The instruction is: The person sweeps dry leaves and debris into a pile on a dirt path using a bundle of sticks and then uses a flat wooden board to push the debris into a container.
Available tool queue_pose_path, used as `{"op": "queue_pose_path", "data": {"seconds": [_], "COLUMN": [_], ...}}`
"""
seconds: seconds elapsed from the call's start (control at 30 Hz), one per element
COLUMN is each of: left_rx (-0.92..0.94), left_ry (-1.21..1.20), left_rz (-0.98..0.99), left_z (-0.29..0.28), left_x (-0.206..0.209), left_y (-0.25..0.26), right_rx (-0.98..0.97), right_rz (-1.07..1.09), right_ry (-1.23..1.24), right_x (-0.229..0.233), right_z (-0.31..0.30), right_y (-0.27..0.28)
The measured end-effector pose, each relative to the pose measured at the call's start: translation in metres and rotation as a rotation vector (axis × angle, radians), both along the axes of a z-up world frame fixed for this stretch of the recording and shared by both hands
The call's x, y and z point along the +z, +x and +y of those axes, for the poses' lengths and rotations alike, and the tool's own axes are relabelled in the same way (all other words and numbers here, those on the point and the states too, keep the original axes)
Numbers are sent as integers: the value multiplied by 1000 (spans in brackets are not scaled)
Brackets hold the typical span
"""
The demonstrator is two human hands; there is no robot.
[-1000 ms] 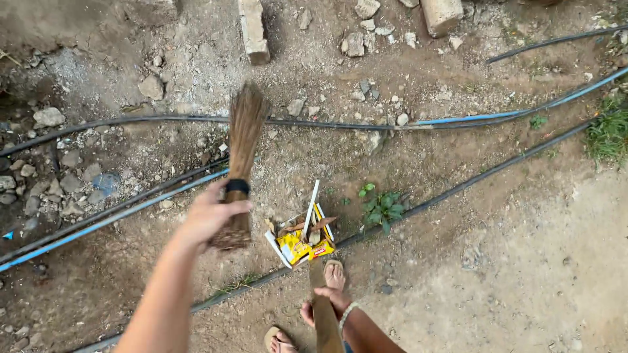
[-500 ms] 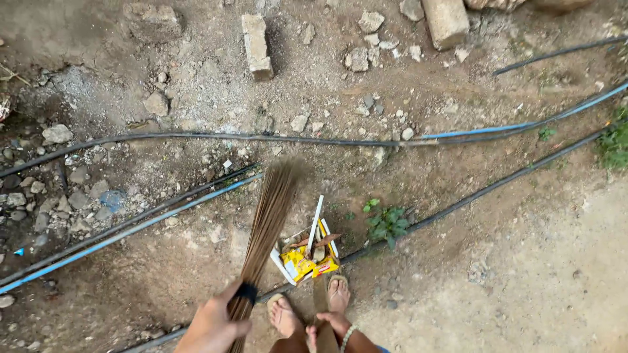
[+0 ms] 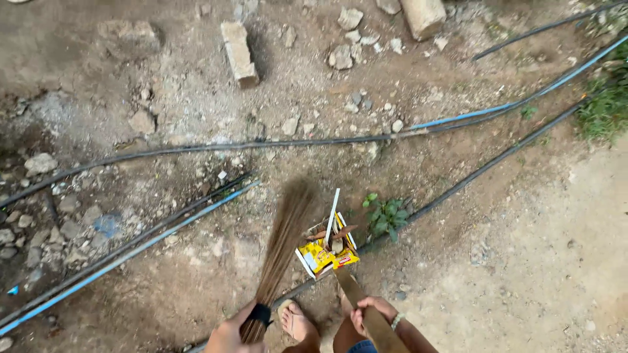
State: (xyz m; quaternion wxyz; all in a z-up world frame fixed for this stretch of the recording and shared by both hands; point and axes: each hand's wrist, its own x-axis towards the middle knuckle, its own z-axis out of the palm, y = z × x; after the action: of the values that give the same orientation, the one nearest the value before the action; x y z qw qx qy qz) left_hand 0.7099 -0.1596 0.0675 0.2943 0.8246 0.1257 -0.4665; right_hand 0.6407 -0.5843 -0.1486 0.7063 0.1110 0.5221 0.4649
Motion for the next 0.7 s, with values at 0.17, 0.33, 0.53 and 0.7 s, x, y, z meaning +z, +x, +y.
{"op": "queue_pose_path", "data": {"seconds": [0.17, 0.33, 0.53, 0.7], "left_rx": [576, 664, 280, 421], "left_ry": [-348, -231, -24, -173], "left_rz": [94, -235, -86, -29], "left_z": [-1, -79, -209, -139], "left_x": [-31, -28, -15, 52], "left_y": [-26, -17, 26, 62], "right_rx": [-16, 137, 144, 162], "right_rz": [24, -113, -213, -202], "right_ry": [-1, -154, -312, -81], "right_x": [2, -8, -20, -20], "right_z": [-52, -95, -112, -124], "right_y": [9, 49, 56, 59]}}
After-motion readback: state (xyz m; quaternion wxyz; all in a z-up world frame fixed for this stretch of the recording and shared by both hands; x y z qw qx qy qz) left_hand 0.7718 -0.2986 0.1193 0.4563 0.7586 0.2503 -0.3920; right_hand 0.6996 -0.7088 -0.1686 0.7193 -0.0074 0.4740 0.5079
